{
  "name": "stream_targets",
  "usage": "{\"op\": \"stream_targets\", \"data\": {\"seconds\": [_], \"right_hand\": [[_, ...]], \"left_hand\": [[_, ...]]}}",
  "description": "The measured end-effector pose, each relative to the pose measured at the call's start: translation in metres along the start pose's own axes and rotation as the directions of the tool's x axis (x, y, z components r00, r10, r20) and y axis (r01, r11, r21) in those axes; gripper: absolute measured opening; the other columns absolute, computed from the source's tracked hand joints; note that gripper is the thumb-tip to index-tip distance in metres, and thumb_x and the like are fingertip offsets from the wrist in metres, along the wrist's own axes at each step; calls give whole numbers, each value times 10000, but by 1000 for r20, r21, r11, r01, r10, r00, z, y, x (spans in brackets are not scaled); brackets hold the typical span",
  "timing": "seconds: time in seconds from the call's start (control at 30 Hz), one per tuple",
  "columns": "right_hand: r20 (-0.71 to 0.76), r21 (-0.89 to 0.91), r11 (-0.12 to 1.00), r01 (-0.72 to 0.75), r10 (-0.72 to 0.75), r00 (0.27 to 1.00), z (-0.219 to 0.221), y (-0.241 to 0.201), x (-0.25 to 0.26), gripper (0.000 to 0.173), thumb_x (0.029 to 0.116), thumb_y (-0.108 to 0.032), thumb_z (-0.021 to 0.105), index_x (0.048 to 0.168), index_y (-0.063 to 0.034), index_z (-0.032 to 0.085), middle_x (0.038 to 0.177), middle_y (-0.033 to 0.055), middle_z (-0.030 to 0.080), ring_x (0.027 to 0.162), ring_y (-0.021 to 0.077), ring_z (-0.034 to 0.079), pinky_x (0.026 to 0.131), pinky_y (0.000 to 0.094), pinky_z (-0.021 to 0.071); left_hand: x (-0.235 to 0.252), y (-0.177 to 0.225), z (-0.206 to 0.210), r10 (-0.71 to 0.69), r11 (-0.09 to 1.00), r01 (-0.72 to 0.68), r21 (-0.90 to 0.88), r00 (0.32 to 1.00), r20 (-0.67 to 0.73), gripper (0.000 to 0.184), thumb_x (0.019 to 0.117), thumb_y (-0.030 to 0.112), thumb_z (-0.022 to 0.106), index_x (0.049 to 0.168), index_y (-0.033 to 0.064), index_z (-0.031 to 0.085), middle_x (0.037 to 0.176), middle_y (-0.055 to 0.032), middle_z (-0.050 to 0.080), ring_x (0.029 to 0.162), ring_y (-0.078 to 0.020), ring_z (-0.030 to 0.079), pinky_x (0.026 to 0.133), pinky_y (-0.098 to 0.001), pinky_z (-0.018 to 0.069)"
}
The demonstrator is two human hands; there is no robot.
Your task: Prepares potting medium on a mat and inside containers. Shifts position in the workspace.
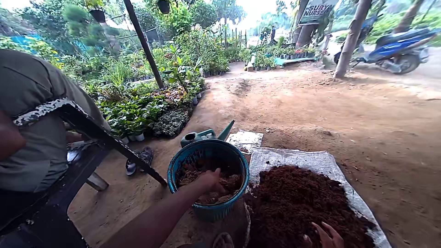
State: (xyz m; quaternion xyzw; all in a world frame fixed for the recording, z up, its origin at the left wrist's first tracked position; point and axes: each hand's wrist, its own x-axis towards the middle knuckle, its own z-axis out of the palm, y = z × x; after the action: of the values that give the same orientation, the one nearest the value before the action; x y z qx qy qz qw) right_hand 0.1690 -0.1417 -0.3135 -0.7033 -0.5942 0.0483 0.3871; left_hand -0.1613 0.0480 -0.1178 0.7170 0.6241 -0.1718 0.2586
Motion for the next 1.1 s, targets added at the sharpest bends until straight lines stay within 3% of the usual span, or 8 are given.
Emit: {"op": "stream_targets", "data": {"seconds": [0.1,0.2,0.4,0.6,0.7,0.83,0.97,1.1], "right_hand": [[29,112,987,111,-115,993,12,-43,12,489,927,-200,694,1311,89,612,1451,401,440,1272,478,558,1072,490,490],[34,179,964,199,-208,977,22,-84,23,465,904,-188,712,1286,67,637,1425,370,477,1195,423,615,1021,469,527],[92,301,905,300,-340,936,38,-147,49,408,924,-203,698,1275,3,663,1418,296,504,1197,291,625,999,366,547],[-15,271,746,609,-629,777,90,-170,100,247,1000,-268,519,1027,-162,741,1128,5,736,1222,204,628,1068,349,490],[34,312,719,621,-661,749,106,-176,122,234,963,-184,534,1046,-109,740,1134,50,745,1229,241,653,1047,390,532],[227,269,751,603,-658,718,110,-172,142,248,970,-150,541,1098,-55,732,995,109,759,907,262,757,759,455,620],[474,260,707,658,-687,550,109,-170,157,443,1072,-421,404,948,-107,690,679,68,638,638,252,678,564,450,528],[649,348,708,615,-655,387,102,-178,168,475,1083,-445,389,974,-86,681,661,82,613,646,284,667,571,469,499]], "left_hand": [[10,-41,46,-99,988,108,-110,992,82,1059,921,405,746,1669,260,11,1621,-326,251,1366,-520,468,1080,-663,427],[22,-48,52,-41,990,49,-136,997,61,1029,905,313,785,1664,280,92,1625,-337,215,1357,-528,469,1080,-652,432],[30,-50,45,-6,996,5,-94,1000,-6,858,895,203,755,1616,225,291,1524,-273,449,1351,-489,497,1038,-696,434],[22,-53,42,6,965,-40,-258,991,-132,597,973,249,658,1512,92,458,1420,-225,576,1317,-400,560,1084,-611,443],[20,-50,41,-58,953,0,-302,981,-185,530,1000,277,614,1457,40,489,1350,-231,615,1279,-384,592,1071,-581,463],[18,-45,41,-134,964,91,-251,978,-158,484,1035,275,562,1472,73,519,1375,-218,616,1303,-381,581,1091,-582,445],[26,-52,47,-149,941,82,-327,971,-187,473,1041,380,586,1430,112,590,1339,-186,652,1284,-355,599,1104,-575,438],[36,-58,47,-219,912,91,-399,932,-289,483,906,205,798,1327,54,617,1239,-238,652,1162,-389,635,1020,-580,492]]}}
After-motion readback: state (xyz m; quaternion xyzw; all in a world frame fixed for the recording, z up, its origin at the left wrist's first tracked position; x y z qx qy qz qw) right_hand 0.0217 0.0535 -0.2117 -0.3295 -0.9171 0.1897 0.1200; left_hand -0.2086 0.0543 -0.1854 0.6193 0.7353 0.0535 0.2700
